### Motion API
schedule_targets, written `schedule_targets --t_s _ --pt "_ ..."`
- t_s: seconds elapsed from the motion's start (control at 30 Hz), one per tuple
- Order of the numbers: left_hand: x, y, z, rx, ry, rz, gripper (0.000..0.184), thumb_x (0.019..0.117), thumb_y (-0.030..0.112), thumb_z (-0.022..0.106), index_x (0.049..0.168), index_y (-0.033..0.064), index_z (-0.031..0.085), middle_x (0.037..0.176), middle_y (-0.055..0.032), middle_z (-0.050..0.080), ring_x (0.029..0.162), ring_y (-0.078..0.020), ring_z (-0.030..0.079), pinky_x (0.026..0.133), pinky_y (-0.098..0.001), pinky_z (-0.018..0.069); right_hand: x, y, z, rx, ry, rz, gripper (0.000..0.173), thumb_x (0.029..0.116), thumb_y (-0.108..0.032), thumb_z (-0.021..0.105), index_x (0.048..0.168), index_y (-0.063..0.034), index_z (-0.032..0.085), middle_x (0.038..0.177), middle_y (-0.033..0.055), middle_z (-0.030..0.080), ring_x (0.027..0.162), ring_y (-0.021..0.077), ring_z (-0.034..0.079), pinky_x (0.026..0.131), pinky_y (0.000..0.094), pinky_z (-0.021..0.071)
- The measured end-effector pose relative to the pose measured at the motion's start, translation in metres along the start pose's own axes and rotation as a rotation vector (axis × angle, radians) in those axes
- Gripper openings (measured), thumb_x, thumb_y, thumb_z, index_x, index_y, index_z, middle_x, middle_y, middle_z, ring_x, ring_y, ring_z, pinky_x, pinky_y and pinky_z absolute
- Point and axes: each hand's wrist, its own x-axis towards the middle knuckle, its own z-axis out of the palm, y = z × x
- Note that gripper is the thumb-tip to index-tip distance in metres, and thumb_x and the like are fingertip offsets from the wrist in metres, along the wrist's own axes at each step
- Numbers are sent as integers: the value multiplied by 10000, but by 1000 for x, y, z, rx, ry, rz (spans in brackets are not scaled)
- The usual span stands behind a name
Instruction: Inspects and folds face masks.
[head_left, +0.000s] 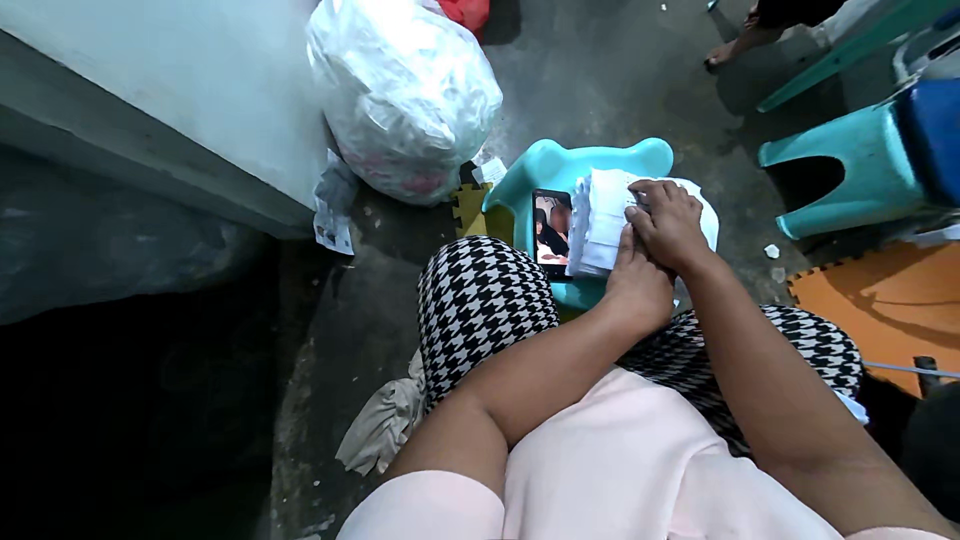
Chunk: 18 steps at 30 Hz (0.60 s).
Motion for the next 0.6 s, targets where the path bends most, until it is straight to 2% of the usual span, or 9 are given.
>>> schedule_targets --t_s 0.17,0.3,0.47,0.6 --pt "-2 -2 -6 -31 -4 15 590 982 390 633 1446 33 553 1579 -201 427 1544 -404 205 1240 -632 -44 1 -2 -4 7 -21 28 458 1060 -373 452 1414 -98 547 1422 235 528 1345 453 471 1057 700 323" --pt "-2 -3 -11 -40 -41 21 646 971 461 647 1452 42 549 1581 -195 427 1544 -404 205 1238 -642 -38 1 -5 -7 6 -26 40 429 1059 -343 474 1401 -95 554 1410 231 537 1338 451 477 1059 697 325" --pt "-1 -3 -15 -61 -117 12 609 986 449 629 1427 32 572 1557 -192 462 1546 -402 204 1236 -639 -55 2 -3 -6 -3 -24 33 432 1058 -345 481 1400 -94 562 1412 229 542 1335 453 482 1060 693 330" --pt "-2 -4 -11 -70 -65 5 618 993 428 625 1454 24 544 1576 -211 429 1547 -401 202 1246 -622 -45 2 -4 -5 2 -10 16 449 1055 -355 457 1390 -78 569 1413 242 537 1338 462 474 1059 694 324"
